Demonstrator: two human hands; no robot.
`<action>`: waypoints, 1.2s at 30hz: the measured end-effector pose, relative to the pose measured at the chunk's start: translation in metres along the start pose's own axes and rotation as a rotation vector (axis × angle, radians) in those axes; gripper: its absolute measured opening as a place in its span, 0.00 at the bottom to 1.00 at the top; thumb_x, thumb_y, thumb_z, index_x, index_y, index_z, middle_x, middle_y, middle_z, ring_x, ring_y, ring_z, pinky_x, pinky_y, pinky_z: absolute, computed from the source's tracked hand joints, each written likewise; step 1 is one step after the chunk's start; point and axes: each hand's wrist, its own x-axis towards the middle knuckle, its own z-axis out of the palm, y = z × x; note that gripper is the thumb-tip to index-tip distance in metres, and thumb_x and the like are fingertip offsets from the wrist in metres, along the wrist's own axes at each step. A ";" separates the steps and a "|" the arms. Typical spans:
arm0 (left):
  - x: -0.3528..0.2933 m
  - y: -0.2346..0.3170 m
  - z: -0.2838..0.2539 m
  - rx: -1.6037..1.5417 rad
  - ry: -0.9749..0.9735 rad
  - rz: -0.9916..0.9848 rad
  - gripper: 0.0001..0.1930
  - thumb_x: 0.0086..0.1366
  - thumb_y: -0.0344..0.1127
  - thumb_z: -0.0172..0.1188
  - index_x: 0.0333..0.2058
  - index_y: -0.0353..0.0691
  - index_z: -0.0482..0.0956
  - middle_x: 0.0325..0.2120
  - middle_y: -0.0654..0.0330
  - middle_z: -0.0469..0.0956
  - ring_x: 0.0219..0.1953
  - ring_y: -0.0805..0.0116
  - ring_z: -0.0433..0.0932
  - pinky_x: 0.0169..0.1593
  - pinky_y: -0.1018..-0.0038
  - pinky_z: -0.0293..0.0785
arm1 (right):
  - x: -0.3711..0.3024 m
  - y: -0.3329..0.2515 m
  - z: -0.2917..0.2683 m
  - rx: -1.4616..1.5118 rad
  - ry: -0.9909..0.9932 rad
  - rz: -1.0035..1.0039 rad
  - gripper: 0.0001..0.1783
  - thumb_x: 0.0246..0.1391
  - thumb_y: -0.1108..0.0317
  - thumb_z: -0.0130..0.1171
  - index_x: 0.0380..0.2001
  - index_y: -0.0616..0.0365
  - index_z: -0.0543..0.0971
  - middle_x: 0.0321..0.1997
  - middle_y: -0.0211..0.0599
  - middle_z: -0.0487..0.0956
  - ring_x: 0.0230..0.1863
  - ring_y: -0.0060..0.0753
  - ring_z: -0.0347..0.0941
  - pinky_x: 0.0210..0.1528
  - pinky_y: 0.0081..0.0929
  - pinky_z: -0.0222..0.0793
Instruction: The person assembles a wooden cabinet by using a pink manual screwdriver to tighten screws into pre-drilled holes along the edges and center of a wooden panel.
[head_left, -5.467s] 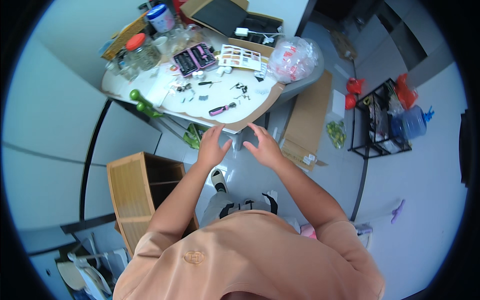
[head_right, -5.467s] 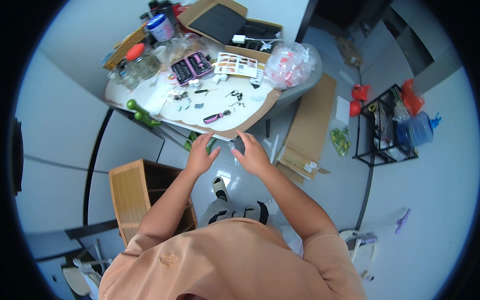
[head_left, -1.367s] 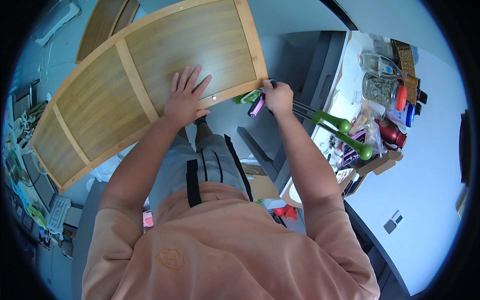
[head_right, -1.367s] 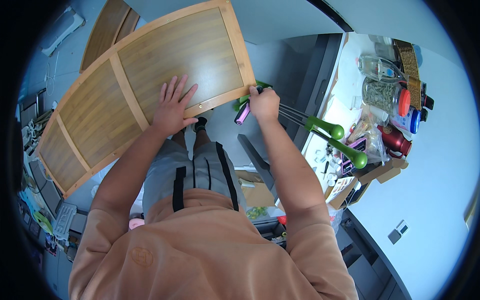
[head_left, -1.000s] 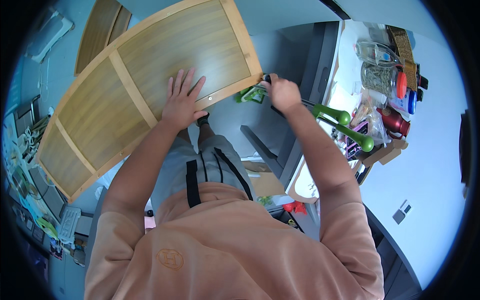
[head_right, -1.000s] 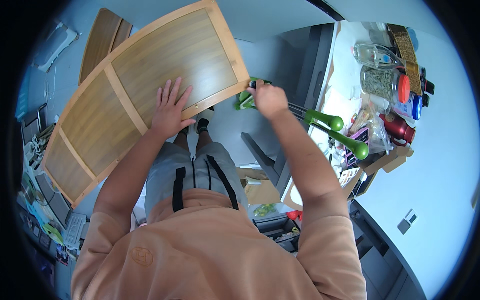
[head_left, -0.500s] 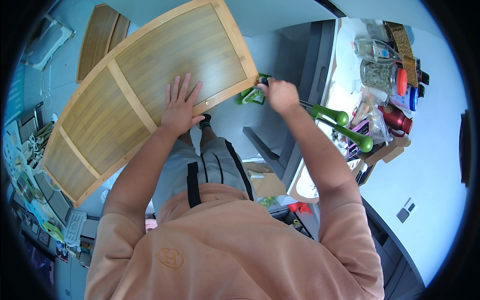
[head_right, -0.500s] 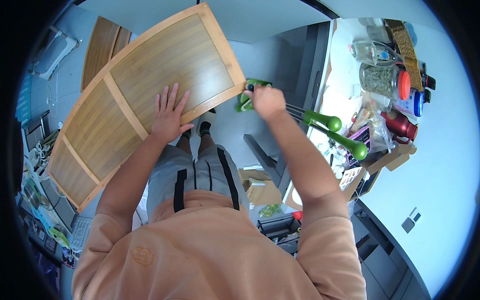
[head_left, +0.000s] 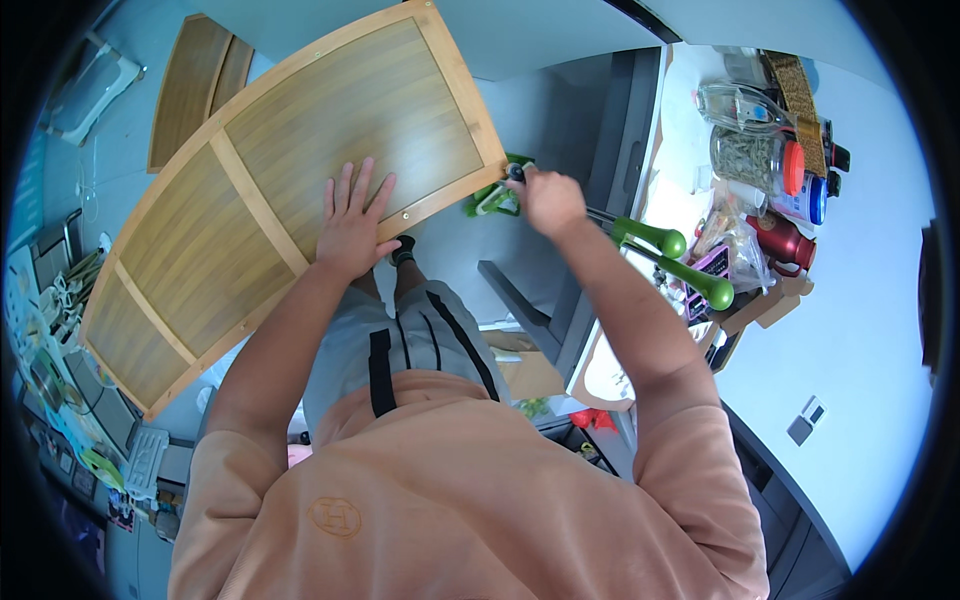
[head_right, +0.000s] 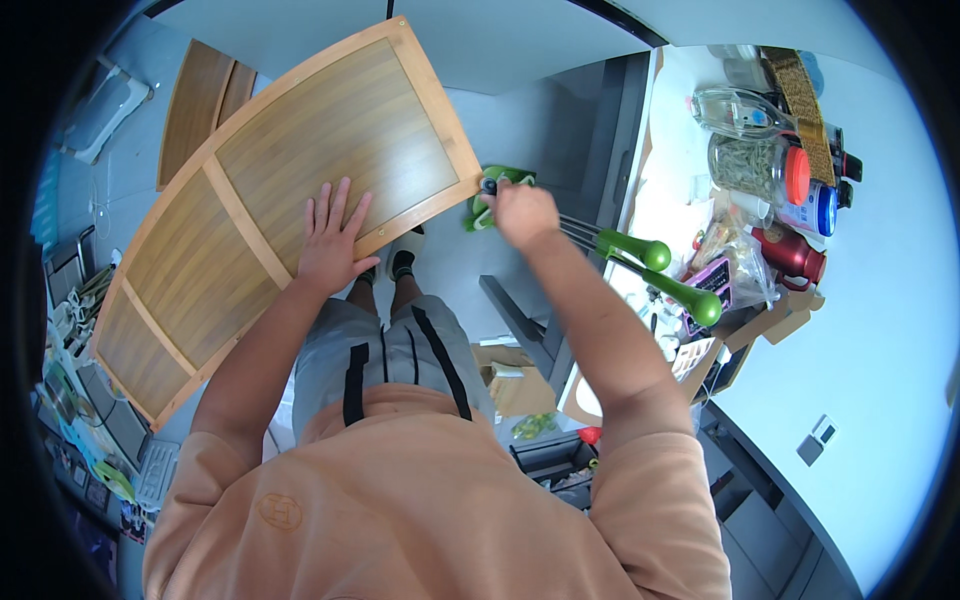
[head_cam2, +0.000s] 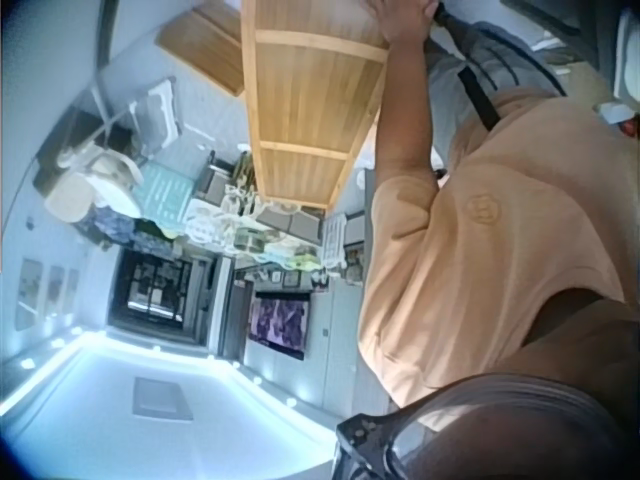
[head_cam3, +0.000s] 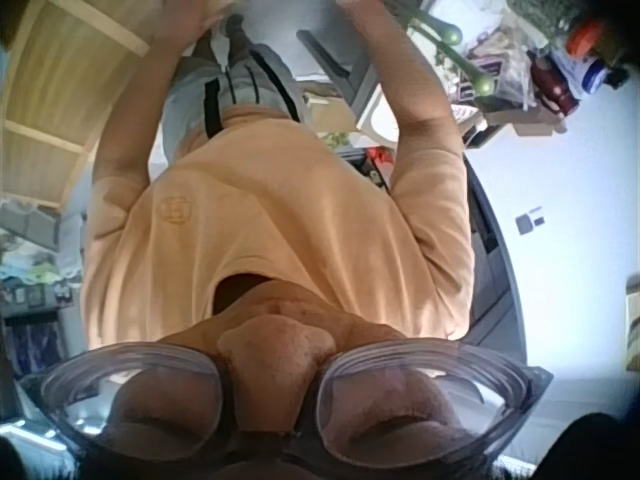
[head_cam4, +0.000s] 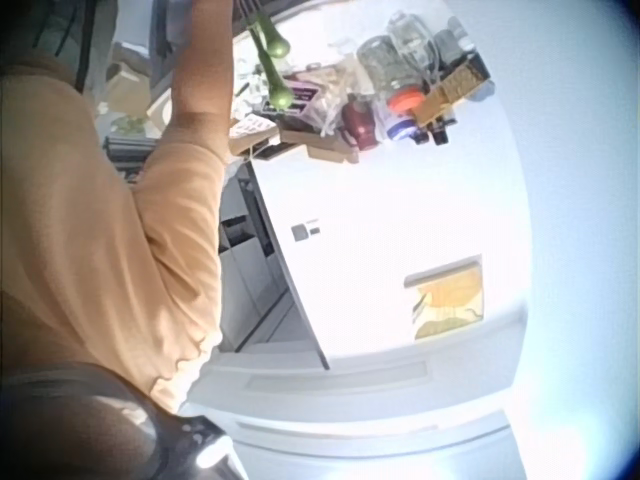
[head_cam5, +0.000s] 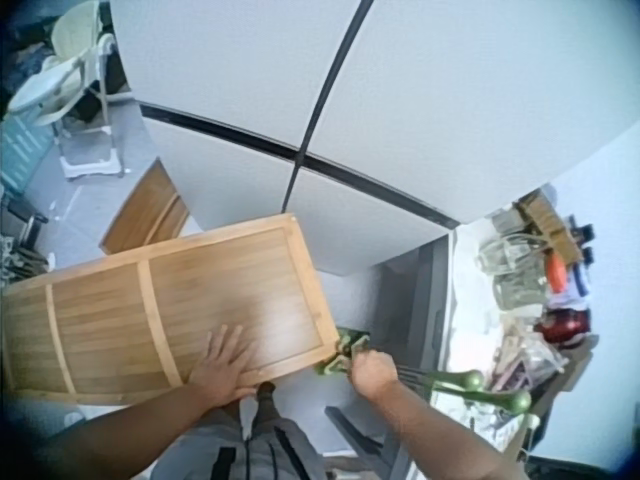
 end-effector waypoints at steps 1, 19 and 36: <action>0.001 0.003 -0.001 -0.002 0.005 0.004 0.52 0.46 0.54 0.68 0.67 0.54 0.47 0.68 0.52 0.38 0.69 0.46 0.38 0.67 0.49 0.37 | 0.001 -0.006 0.006 0.158 -0.033 0.131 0.21 0.59 0.52 0.49 0.32 0.61 0.76 0.25 0.45 0.80 0.32 0.45 0.79 0.36 0.39 0.74; 0.003 0.004 -0.001 0.029 0.018 -0.021 0.51 0.47 0.54 0.68 0.66 0.54 0.48 0.68 0.52 0.39 0.68 0.45 0.39 0.67 0.50 0.38 | 0.001 -0.020 0.006 0.323 -0.011 0.306 0.20 0.55 0.52 0.53 0.33 0.63 0.75 0.28 0.51 0.80 0.35 0.51 0.77 0.40 0.43 0.73; 0.001 0.003 -0.001 -0.021 0.045 0.001 0.51 0.46 0.53 0.68 0.66 0.55 0.48 0.68 0.53 0.40 0.68 0.47 0.40 0.67 0.50 0.38 | 0.018 0.027 -0.011 0.180 0.242 -0.396 0.15 0.42 0.74 0.60 0.38 0.51 0.79 0.37 0.32 0.77 0.44 0.39 0.73 0.50 0.34 0.67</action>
